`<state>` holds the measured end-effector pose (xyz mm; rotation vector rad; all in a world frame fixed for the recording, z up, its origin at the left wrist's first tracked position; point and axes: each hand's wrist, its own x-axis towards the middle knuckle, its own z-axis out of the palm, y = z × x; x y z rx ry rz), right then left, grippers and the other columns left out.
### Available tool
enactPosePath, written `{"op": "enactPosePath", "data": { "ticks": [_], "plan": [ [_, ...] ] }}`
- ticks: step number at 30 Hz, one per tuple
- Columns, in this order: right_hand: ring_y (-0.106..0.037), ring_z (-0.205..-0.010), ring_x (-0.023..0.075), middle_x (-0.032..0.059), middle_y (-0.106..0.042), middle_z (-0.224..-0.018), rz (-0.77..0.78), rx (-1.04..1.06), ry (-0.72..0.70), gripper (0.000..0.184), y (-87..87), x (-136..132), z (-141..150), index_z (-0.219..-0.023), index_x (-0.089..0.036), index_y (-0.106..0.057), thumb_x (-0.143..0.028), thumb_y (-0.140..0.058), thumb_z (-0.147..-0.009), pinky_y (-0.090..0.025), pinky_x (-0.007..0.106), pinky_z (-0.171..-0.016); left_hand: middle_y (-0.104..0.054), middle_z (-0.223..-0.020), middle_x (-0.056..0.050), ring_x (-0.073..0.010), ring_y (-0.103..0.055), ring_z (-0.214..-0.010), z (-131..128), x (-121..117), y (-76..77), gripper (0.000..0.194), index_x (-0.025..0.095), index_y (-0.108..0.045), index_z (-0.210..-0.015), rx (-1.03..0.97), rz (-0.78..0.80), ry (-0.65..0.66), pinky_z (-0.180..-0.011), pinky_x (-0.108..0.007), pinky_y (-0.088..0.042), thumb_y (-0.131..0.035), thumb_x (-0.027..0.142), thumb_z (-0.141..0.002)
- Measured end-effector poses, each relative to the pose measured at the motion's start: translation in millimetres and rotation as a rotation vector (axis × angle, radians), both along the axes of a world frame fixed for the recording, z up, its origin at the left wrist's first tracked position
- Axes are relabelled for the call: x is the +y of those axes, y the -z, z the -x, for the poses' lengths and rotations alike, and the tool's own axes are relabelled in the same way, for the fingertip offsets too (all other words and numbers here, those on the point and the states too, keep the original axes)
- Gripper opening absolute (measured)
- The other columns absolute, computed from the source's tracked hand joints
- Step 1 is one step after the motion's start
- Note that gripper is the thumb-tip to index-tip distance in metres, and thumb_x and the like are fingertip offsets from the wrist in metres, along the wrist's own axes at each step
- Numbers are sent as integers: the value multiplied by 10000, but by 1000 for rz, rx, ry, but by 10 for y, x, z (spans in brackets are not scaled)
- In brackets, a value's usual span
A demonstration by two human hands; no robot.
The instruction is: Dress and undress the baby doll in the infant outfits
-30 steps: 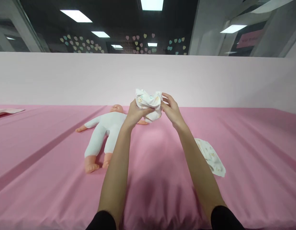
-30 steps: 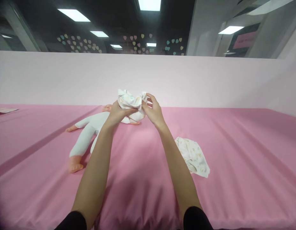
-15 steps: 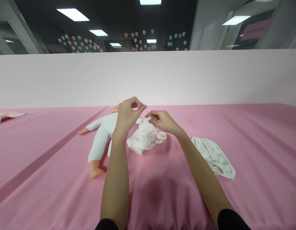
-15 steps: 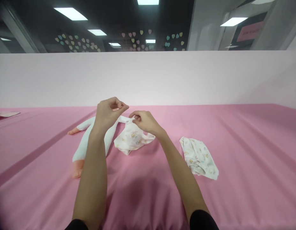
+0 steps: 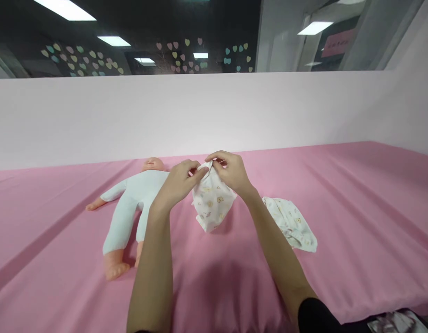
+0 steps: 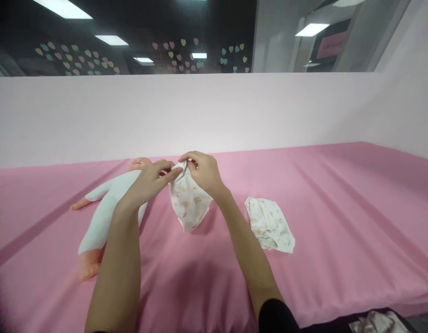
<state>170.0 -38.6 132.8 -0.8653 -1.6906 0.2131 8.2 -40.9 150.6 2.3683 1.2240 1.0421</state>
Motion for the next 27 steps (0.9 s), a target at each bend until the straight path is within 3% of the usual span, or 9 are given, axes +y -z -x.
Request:
{"op": "enactPosePath", "data": {
  "ticks": [3,7,12,15,18,23,25,27],
  "plan": [
    [-596,-817,114,-4,-656,-912,23,47,-86,286,-19,-21,51,-838,-214,-649,-79,-409,-759,-497,264,-758,-539,-763,-14,-151,-480,-719,13,-10,-28,262,185,-514,-650,-55,-150,-68,-627,-254,-344,-491,396,-804],
    [-577,-876,123,24,-618,-1020,100,96,-282,243,-59,-70,113,-948,-217,-620,-141,-503,-749,-506,283,-811,-396,-522,36,-101,-356,-499,15,-87,-84,300,181,-453,-588,-170,-96,-95,-499,-236,-276,-468,377,-816],
    [-552,-893,133,32,-582,-1038,147,106,-353,298,-64,-75,178,-1023,-235,-582,-147,-531,-743,-507,276,-790,-378,-513,41,-90,-331,-481,-9,-210,-131,304,181,-464,-614,-273,-109,-117,-480,-228,-260,-483,408,-816],
    [-547,-879,128,30,-567,-1020,98,48,-272,421,-8,-23,206,-1059,-242,-570,-46,-439,-710,-497,267,-765,-420,-538,33,-97,-378,-513,1,-273,-154,297,182,-456,-604,-255,-225,-233,-514,-232,-301,-507,389,-810],
    [-547,-891,139,40,-568,-1002,32,6,-84,477,55,63,179,-1064,-239,-576,-15,-396,-684,-478,282,-760,-488,-587,25,-112,-462,-571,106,-318,-191,269,188,-465,-626,-304,-374,-394,-577,-238,-359,-509,375,-815],
    [-571,-838,145,42,-622,-906,35,184,84,286,50,164,-7,-936,-192,-608,-99,-428,-734,-471,285,-738,-525,-568,31,-116,-479,-557,576,-321,-230,212,190,-522,-665,-272,-499,-772,-659,-263,-396,-527,354,-799],
    [-572,-823,146,43,-629,-920,38,261,123,209,10,152,-88,-895,-190,-607,-159,-465,-745,-474,289,-739,-521,-550,28,-118,-460,-551,765,-315,-223,192,184,-531,-635,-220,-475,-910,-665,-272,-400,-564,325,-760],
    [-570,-810,148,43,-630,-918,29,319,154,153,-32,119,-138,-849,-189,-605,-208,-491,-749,-476,300,-750,-565,-610,13,-133,-478,-593,856,-322,-210,131,184,-562,-662,-153,-401,-968,-664,-282,-407,-607,296,-712]
  ]
}}
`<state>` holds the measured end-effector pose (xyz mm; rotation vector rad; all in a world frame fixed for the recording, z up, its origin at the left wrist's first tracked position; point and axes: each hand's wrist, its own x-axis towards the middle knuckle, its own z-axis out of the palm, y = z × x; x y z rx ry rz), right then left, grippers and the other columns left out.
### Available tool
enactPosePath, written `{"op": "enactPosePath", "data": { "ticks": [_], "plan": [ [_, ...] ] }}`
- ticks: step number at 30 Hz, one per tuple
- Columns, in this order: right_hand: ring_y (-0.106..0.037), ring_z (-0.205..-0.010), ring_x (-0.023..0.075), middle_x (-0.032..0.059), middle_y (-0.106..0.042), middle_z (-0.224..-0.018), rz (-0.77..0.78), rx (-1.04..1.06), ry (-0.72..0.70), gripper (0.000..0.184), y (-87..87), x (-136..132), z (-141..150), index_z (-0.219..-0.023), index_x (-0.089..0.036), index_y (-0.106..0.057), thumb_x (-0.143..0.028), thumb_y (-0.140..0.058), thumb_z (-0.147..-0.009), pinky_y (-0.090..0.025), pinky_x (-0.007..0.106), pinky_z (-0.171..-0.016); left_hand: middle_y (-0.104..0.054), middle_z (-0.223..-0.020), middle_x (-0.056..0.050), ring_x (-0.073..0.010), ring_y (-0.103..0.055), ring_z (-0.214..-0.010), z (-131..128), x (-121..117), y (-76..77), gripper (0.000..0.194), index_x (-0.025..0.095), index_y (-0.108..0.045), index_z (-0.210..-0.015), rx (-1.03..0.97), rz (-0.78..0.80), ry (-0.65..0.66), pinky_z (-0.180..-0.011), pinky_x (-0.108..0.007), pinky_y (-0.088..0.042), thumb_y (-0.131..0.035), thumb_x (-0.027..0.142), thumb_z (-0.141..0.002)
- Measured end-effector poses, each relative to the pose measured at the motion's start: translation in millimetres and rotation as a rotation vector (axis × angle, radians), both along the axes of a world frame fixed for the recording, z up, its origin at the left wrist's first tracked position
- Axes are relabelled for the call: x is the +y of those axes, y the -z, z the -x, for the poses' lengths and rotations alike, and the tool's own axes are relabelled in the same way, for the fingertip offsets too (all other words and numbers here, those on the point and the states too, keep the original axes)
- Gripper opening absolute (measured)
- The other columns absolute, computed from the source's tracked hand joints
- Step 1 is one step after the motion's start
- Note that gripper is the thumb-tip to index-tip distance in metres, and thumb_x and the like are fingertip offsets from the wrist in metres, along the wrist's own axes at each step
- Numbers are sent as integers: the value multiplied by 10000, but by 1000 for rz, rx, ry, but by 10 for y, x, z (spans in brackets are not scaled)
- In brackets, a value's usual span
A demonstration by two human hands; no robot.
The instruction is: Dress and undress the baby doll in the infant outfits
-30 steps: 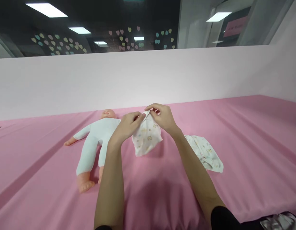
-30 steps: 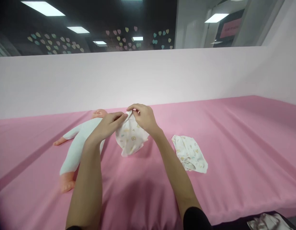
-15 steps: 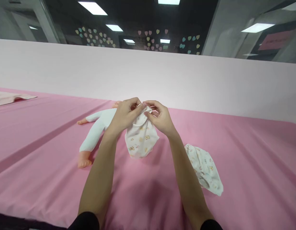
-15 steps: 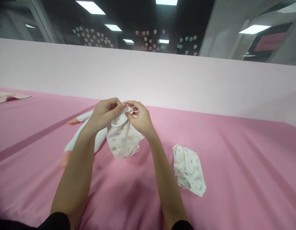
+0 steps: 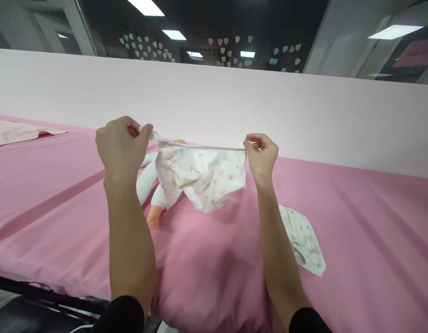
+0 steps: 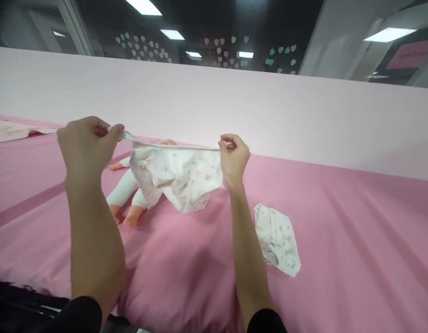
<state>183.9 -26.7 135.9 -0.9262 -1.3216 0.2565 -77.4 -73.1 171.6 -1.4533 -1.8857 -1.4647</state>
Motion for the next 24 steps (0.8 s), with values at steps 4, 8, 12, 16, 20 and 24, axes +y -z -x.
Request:
{"op": "enactPosePath", "data": {
  "ticks": [4,8,12,16,20,24],
  "plan": [
    [-577,-807,148,33,-635,-870,-22,28,-69,105,-56,-88,30,-801,-192,-603,-235,-520,-752,-485,311,-765,-633,-969,-57,-220,-543,-872,-256,-45,32,296,198,-605,-973,166,163,269,-787,-349,-416,-640,245,-683],
    [-578,-873,146,22,-633,-920,-23,-48,-316,127,-115,-246,145,-853,-203,-609,-231,-568,-736,-490,307,-797,-594,-1068,-45,-215,-542,-952,-851,-82,86,311,216,-567,-1060,133,163,910,-834,-322,-410,-582,288,-757],
    [-553,-909,143,8,-603,-1003,-36,-160,-408,207,-184,-442,219,-906,-228,-597,-162,-544,-717,-488,298,-787,-588,-823,-25,-214,-555,-834,-1138,-90,121,218,194,-567,-944,54,92,947,-743,-300,-409,-575,205,-726],
    [-528,-805,126,13,-556,-1011,-51,-263,-318,226,-171,-483,301,-868,-222,-574,-101,-471,-706,-481,287,-727,-507,-598,16,-188,-546,-674,-1039,-110,117,142,198,-589,-824,92,135,848,-640,-274,-382,-591,193,-683],
    [-491,-781,135,26,-500,-964,-116,-310,-53,188,-70,-393,377,-793,-216,-541,-89,-417,-733,-457,296,-720,-545,-564,13,-175,-548,-644,-943,-165,85,128,210,-666,-781,161,119,839,-638,-276,-371,-553,255,-739],
    [-472,-836,160,32,-462,-939,-161,-415,72,160,-4,-326,341,-768,-219,-522,-85,-439,-743,-422,295,-715,-668,-702,7,-169,-565,-658,-842,-243,25,229,233,-727,-792,182,61,781,-657,-289,-393,-512,180,-736]
  ]
}}
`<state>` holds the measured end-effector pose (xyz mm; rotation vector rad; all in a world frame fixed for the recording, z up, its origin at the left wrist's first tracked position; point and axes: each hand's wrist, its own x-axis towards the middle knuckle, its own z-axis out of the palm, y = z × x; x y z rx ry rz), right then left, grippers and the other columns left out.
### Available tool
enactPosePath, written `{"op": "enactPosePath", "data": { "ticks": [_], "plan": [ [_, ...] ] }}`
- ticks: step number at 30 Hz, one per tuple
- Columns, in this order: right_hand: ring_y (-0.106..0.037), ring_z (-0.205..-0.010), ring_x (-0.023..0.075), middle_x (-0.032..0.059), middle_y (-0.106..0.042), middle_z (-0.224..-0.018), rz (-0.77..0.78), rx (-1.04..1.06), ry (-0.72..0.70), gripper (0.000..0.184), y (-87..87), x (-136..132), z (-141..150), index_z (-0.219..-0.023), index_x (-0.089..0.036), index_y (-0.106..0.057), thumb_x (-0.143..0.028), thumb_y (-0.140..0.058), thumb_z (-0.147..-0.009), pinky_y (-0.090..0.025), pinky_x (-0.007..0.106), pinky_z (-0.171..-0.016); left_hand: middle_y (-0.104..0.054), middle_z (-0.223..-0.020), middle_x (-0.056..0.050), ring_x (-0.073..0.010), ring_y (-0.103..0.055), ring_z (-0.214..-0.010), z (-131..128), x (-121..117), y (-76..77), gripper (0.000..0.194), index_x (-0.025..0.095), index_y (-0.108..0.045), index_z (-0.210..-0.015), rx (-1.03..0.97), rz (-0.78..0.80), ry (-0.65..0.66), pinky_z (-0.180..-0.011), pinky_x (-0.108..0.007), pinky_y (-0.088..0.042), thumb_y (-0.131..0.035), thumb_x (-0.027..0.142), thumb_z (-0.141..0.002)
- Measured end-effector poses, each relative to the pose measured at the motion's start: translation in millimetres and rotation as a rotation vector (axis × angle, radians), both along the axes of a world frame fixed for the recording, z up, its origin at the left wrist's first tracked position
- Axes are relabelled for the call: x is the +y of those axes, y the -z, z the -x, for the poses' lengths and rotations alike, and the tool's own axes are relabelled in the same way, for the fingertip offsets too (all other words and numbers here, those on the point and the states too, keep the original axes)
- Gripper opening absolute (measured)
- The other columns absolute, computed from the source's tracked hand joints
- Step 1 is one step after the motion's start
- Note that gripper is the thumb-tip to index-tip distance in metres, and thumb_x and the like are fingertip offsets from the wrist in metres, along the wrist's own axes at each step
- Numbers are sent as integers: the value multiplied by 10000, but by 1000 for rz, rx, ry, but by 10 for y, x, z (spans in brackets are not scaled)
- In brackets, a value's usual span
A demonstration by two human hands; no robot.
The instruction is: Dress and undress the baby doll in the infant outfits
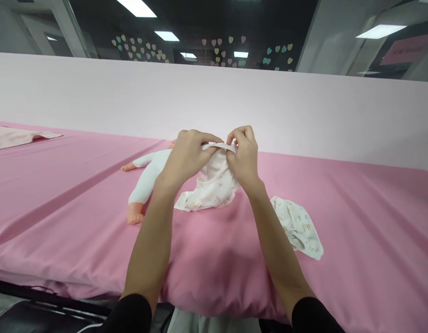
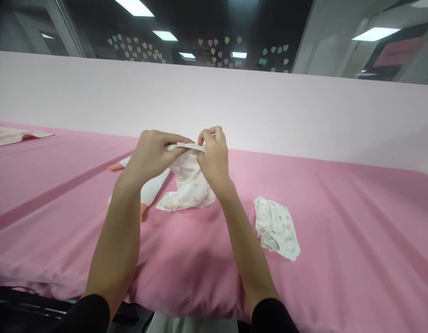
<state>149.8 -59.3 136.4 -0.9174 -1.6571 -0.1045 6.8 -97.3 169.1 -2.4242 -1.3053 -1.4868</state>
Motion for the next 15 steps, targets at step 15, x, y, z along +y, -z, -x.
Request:
{"op": "enactPosePath", "data": {
  "ticks": [15],
  "plan": [
    [-524,-796,165,63,-572,-959,614,-475,137,323,18,128,-660,-945,-183,-608,-80,-554,-644,-404,266,-663,-394,-535,39,-69,-319,-504,395,-45,-118,369,204,-728,-899,-374,-332,-455,-500,-235,-237,-539,45,-624]
  ]
}}
